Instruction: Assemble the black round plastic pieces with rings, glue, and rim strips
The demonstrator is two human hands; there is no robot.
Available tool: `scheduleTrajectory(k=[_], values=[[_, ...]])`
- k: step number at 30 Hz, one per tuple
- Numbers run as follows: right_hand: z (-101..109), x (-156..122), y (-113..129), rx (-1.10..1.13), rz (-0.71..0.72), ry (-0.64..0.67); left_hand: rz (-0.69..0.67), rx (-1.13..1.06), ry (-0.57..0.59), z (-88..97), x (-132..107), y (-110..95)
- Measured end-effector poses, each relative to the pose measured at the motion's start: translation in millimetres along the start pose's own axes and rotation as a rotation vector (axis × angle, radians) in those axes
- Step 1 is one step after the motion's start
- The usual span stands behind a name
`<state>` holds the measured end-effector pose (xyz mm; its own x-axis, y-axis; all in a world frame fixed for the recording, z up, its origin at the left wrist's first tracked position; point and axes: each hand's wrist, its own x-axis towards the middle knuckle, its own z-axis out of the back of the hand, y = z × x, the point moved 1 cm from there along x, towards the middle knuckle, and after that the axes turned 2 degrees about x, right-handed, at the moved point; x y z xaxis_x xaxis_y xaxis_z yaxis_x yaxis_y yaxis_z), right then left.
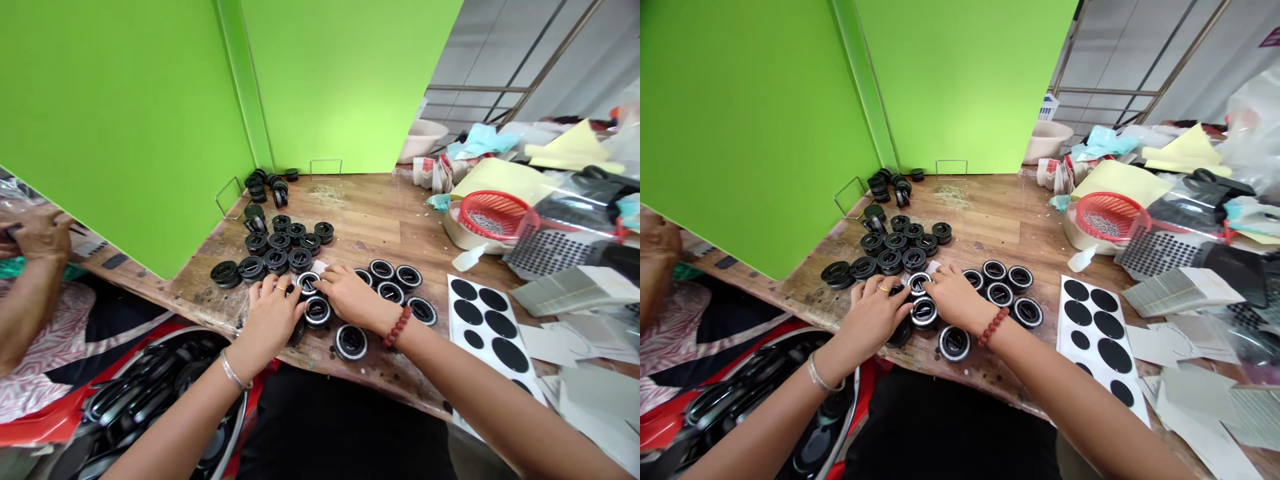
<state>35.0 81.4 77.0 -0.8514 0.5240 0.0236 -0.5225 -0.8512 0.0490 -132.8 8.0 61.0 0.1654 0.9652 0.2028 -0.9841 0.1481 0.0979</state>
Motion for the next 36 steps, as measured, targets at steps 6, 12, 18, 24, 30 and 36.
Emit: scheduleTrajectory(k=[6, 12, 18, 24, 30, 36], values=[[-3.3, -3.9, -4.2, 0.019, 0.002, -0.027, 0.077, -0.133, 0.018, -9.8, -1.6, 5.3], [-5.4, 1.4, -1.2, -0.004, 0.037, -0.023, 0.051, -0.029, 0.001, -4.8, -1.4, -3.9], [-0.1, -15.5, 9.5, 0.074, -0.012, -0.055, -0.025, 0.013, -0.087, 0.5, 1.3, -10.1], [14.2, -121.0, -27.5, 0.222, -0.313, -0.409, 0.000, -0.084, -0.238, -18.5, 3.8, 13.3], [12.2, -259.9, -97.6, -0.120, -0.912, 0.011, -0.092, -0.262, -0.284, -17.2, -6.7, 12.0], [-5.1, -287.0, -121.8, -0.162, -0.927, 0.174, -0.109, -0.231, -0.209, -14.7, -2.7, -10.5]])
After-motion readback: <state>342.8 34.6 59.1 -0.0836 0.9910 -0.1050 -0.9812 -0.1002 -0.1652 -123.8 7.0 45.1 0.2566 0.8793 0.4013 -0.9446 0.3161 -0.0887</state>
